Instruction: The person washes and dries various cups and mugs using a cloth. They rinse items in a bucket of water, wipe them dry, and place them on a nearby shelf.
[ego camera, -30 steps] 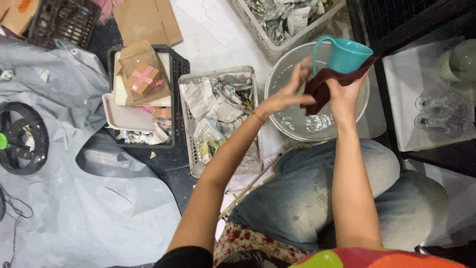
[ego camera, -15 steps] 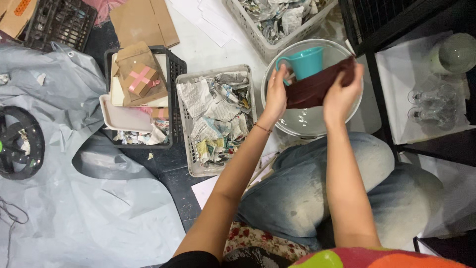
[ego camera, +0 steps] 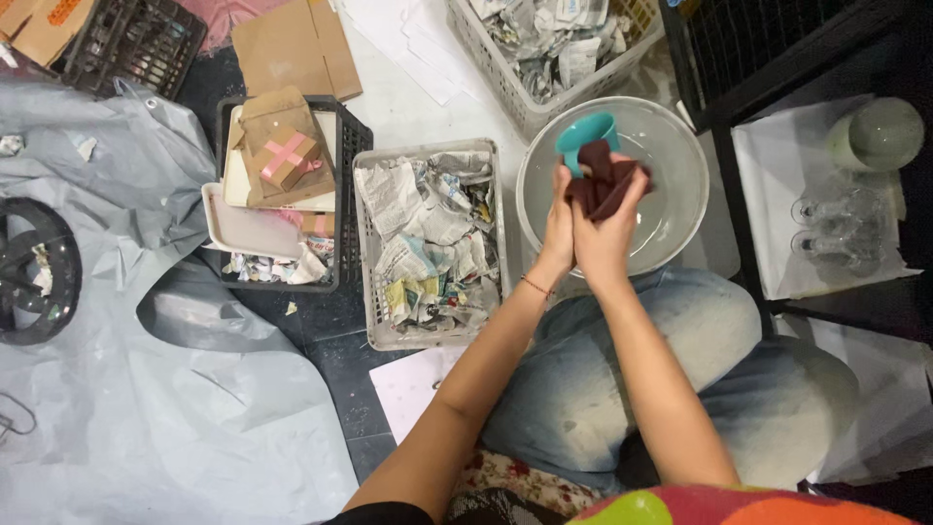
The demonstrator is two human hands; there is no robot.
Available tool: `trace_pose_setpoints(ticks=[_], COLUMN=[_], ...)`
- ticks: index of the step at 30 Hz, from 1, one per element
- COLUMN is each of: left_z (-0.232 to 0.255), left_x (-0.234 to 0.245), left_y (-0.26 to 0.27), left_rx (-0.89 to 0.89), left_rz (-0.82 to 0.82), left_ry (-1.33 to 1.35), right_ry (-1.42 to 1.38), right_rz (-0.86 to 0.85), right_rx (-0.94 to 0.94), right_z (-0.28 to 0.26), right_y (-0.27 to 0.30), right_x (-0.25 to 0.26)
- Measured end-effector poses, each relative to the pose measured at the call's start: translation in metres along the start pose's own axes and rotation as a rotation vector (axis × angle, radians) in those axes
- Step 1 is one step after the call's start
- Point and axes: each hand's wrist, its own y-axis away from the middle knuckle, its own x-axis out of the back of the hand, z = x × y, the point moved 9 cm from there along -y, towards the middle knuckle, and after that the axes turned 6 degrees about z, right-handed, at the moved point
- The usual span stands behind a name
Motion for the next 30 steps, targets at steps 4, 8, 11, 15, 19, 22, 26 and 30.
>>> trace_pose_setpoints(ticks=[4, 8, 11, 15, 19, 22, 26, 30], left_z=[0.021, 0.040, 0.053, 0.062, 0.066, 0.072, 0.058, 0.055], left_x=[0.003, 0.002, 0.007, -0.007, -0.004, -0.016, -0.034, -0.037], left_y=[0.002, 0.007, 0.013, 0.019, 0.001, -0.014, -0.017, -0.026], left_rx=[-0.440, -0.592, -0.531, -0.535, -0.348, -0.316, -0.205, -0.188], left_rz=[-0.062, -0.116, 0.012, -0.057, -0.180, -0.309, -0.537, -0.410], left_ry=[-0.421, -0.575, -0.518, -0.402, 0.026, -0.102, -0.443, -0.295], right_ry=[0.075, -0.117, -0.245, -0.332, -0.699, -0.967, -0.948, -0.941], right_rz=[0.021, -0.038, -0.085, 0.021, 0.101, 0.062, -0.021, -0.056], right_rx=[-0.116, -0.199, -0.153, -0.124, -0.175, -0.326, -0.389, -0.267], right_z=[0.018, 0.049, 0.062, 0.075, 0.076, 0.078, 0.071, 0.057], right_y=[-0.010, -0.017, -0.019, -0.019, -0.036, -0.039, -0.027, -0.029], right_x=[0.010, 0.016, 0.015, 0.030, 0.053, 0.052, 0.044, 0.037])
